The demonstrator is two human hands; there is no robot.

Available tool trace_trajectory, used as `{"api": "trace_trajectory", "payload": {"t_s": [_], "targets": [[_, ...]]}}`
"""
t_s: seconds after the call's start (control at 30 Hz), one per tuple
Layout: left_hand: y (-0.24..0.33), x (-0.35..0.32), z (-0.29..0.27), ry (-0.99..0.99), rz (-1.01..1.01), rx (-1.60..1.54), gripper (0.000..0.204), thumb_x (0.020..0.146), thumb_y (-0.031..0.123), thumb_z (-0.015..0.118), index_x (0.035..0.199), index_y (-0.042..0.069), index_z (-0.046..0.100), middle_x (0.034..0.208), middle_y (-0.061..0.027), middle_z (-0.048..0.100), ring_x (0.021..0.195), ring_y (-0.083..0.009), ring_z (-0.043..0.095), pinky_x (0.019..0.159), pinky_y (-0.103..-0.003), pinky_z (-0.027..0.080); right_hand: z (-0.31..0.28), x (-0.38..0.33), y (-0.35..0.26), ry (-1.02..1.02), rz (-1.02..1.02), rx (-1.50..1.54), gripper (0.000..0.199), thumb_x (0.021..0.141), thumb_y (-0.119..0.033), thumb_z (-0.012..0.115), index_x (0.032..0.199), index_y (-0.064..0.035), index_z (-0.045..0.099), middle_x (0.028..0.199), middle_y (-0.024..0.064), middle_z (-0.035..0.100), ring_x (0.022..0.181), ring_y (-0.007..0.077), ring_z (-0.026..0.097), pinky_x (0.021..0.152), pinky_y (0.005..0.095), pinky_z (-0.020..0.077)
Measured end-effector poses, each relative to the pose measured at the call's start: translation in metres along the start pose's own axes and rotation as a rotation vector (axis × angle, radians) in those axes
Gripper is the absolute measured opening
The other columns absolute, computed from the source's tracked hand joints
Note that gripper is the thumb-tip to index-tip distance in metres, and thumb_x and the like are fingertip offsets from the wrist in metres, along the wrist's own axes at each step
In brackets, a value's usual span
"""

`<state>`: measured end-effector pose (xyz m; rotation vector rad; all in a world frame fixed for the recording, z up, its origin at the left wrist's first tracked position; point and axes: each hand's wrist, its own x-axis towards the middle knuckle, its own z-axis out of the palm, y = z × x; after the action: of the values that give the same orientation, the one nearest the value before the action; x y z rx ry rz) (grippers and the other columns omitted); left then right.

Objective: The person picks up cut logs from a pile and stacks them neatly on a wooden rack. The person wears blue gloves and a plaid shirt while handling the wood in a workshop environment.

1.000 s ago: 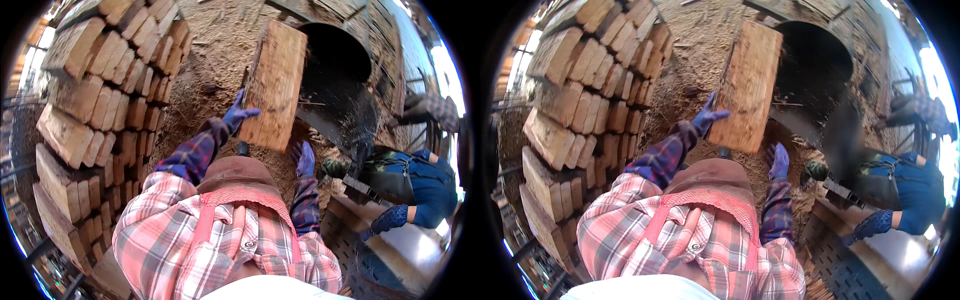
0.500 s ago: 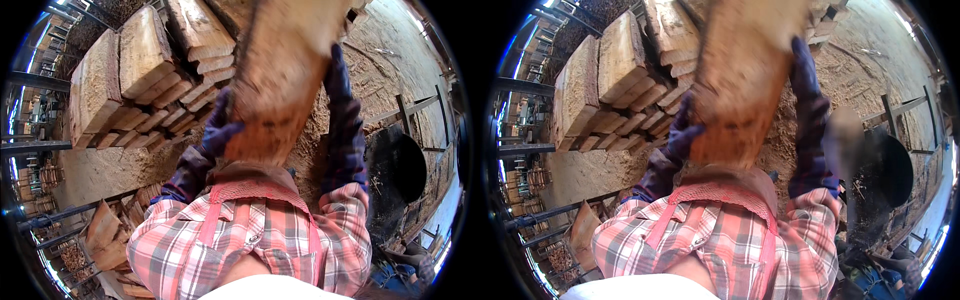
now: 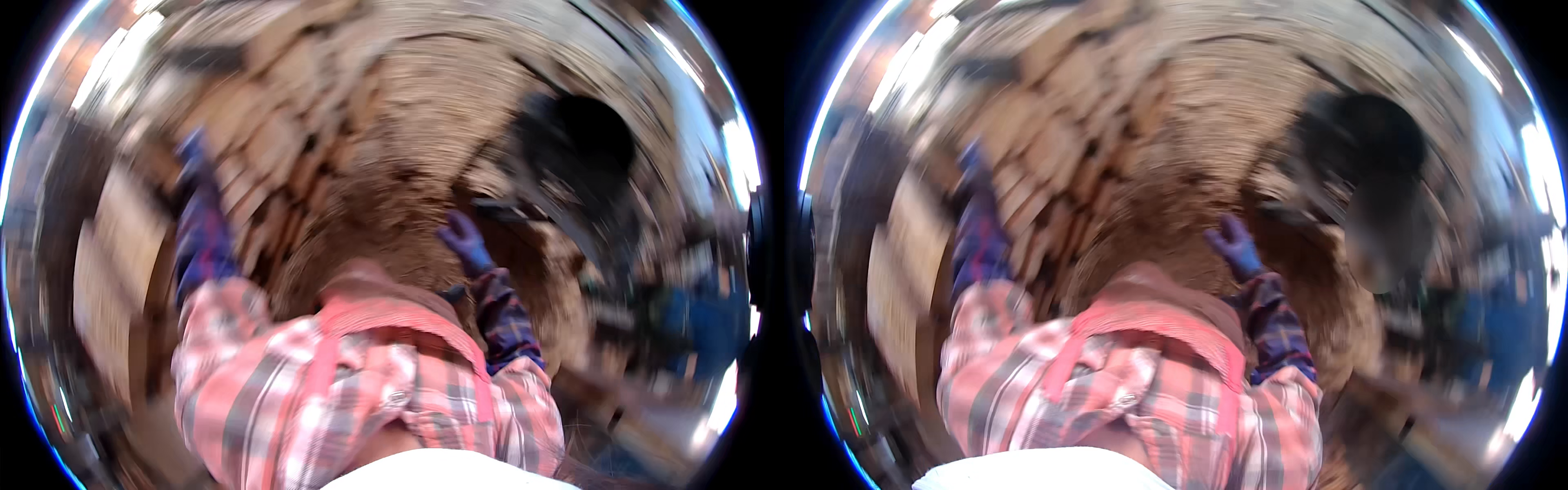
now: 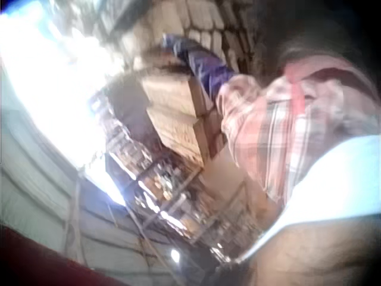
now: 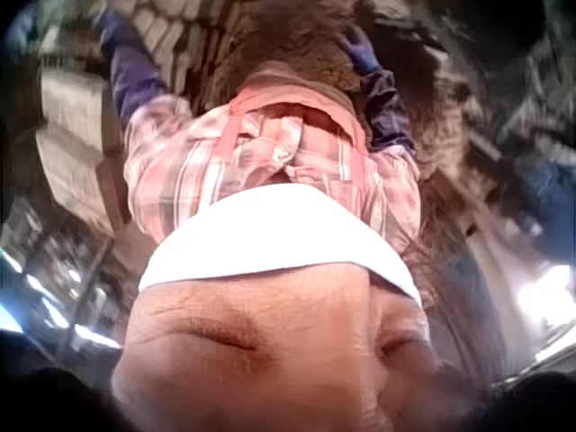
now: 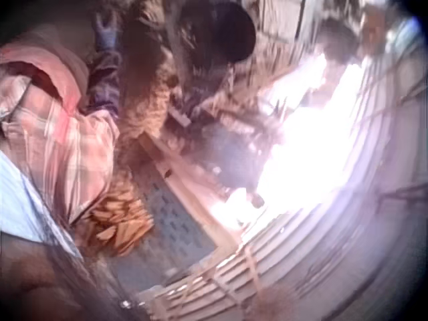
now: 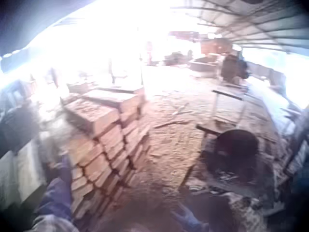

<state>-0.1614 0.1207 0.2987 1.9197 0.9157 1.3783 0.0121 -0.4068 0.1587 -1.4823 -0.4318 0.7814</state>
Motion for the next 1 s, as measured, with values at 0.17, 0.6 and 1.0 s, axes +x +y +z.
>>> {"api": "trace_trajectory", "payload": {"t_s": [0.17,0.6,1.0], "targets": [[0.057,-0.188,0.149,-0.357,0.047,-0.260,0.041,0.084,0.021,0.055,0.120,0.004,0.050,0.109,-0.0154,0.057,0.097,-0.0287,0.057,0.083,-0.036,0.046,-0.092,-0.092,0.093,0.366,0.138,-0.164,0.059,0.076,-0.052,0.066,0.105,-0.0012,0.060,0.100,0.0156,0.061,0.090,0.0232,0.058,0.079,0.0355,0.0454],[0.366,-0.644,0.377,-2.170,0.536,-0.689,0.034,0.083,0.019,0.055,0.112,0.001,0.058,0.103,-0.0132,0.063,0.100,-0.0228,0.059,0.088,-0.033,0.045,-0.249,-0.294,0.151,0.837,0.158,-0.403,0.022,0.088,-0.027,0.055,0.091,-0.0060,0.061,0.090,0.0076,0.063,0.084,0.0190,0.058,0.078,0.0344,0.0477],[0.282,-0.631,0.401,-2.653,0.851,-0.198,0.033,0.083,0.023,0.055,0.106,0.001,0.061,0.104,-0.0179,0.062,0.096,-0.0316,0.060,0.086,-0.037,0.046,-0.097,-0.369,0.239,1.794,0.288,0.915,0.029,0.086,-0.026,0.063,0.110,-0.0095,0.060,0.091,-0.0015,0.062,0.071,0.0066,0.056,0.054,0.0205,0.0429]]}}
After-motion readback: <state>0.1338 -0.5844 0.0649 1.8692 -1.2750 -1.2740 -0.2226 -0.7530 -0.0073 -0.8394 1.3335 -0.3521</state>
